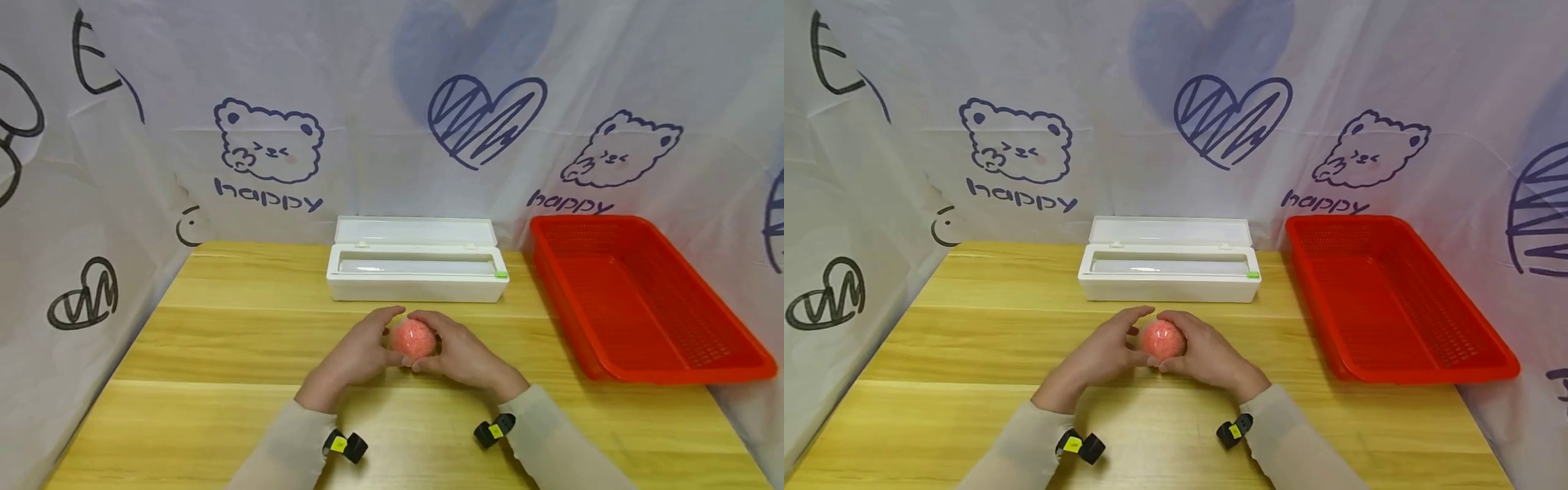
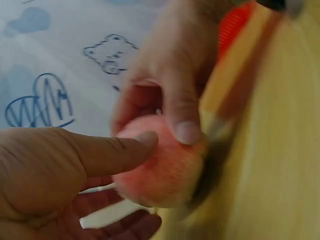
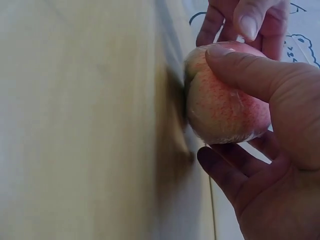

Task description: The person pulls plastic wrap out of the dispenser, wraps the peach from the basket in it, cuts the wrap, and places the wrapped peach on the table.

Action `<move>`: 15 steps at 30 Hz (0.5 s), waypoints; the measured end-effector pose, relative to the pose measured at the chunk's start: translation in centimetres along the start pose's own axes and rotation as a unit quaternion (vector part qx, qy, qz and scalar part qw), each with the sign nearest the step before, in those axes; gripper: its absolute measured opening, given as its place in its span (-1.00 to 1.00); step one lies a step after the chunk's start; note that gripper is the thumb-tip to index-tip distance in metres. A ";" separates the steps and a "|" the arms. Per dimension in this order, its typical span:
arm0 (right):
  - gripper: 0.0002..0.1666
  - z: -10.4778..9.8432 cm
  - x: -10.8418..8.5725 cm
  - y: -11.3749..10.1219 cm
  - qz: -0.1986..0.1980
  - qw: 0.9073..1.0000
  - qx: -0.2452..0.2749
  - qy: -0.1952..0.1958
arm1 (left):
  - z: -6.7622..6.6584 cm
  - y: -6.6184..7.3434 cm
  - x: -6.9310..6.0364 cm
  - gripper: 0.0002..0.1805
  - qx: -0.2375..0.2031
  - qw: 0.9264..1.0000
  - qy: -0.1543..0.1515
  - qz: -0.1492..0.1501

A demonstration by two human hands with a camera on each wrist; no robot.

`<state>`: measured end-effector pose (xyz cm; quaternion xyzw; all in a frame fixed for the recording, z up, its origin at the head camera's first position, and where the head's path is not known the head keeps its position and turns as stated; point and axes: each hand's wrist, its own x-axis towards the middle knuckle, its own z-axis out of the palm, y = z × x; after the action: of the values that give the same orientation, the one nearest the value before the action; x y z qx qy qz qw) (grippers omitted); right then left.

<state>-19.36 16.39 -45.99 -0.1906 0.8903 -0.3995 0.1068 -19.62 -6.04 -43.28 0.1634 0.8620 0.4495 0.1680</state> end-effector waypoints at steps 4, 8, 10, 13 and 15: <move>0.22 0.2 -0.3 0.0 0.004 1.000 0.013 0.009 | 0.5 0.0 0.1 -0.24 0.054 0.998 0.010 0.019; 0.27 0.3 -0.5 0.0 -0.002 1.000 0.010 0.014 | 0.5 0.0 -0.1 -0.28 0.069 0.997 0.014 0.020; 0.27 0.4 -0.6 -0.1 -0.003 1.000 0.001 0.015 | 0.5 0.1 -0.2 -0.27 0.066 0.998 0.013 0.018; 0.28 0.5 -0.9 -0.2 -0.003 1.000 -0.005 0.014 | 0.5 0.1 -0.4 -0.20 0.060 0.998 0.012 0.015; 0.29 0.5 -1.0 -0.3 -0.003 1.000 -0.005 0.014 | 0.6 0.2 -0.5 -0.16 0.059 0.998 0.015 0.014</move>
<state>-18.25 16.30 -46.08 -0.1877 0.8934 -0.3977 0.0921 -18.91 -5.76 -43.39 0.1784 0.8870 0.4026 0.1391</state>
